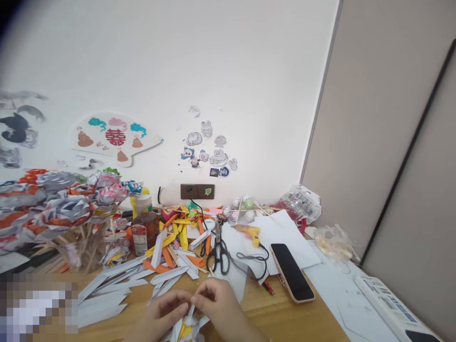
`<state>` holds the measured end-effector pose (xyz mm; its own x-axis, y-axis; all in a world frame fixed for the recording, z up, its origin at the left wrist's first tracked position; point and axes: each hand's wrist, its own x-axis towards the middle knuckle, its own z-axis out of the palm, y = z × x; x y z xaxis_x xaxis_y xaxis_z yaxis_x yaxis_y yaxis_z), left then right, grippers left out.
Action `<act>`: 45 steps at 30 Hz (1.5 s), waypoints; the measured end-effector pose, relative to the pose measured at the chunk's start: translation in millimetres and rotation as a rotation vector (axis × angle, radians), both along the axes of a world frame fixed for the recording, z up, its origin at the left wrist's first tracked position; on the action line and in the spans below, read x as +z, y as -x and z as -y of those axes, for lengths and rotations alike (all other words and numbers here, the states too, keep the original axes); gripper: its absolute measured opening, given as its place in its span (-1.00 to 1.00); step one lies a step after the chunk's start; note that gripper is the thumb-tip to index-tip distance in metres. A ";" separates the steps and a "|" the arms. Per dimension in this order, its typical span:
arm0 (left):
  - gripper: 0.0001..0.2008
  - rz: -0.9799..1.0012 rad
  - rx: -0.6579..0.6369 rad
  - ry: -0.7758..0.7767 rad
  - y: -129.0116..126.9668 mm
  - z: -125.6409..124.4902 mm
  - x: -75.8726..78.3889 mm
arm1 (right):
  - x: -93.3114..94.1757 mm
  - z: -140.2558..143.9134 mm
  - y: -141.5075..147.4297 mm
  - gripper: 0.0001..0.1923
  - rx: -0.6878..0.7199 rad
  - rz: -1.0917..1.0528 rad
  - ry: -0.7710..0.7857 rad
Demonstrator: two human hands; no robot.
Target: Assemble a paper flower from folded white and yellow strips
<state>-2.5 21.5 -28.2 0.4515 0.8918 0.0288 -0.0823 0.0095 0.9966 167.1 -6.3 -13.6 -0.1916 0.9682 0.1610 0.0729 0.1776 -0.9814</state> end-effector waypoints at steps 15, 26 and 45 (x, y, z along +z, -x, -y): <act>-0.49 -0.119 -0.047 0.101 -9.1 7.4 5.0 | 6.9 10.1 5.5 -0.86 -0.091 0.171 0.025; -0.96 -0.358 0.168 -0.486 1.4 22.2 44.5 | 26.5 15.5 0.4 -0.78 0.063 -0.074 0.014; -0.76 -0.343 0.181 -1.082 13.3 25.9 37.6 | 25.4 18.9 4.4 -0.83 -0.113 0.138 -0.519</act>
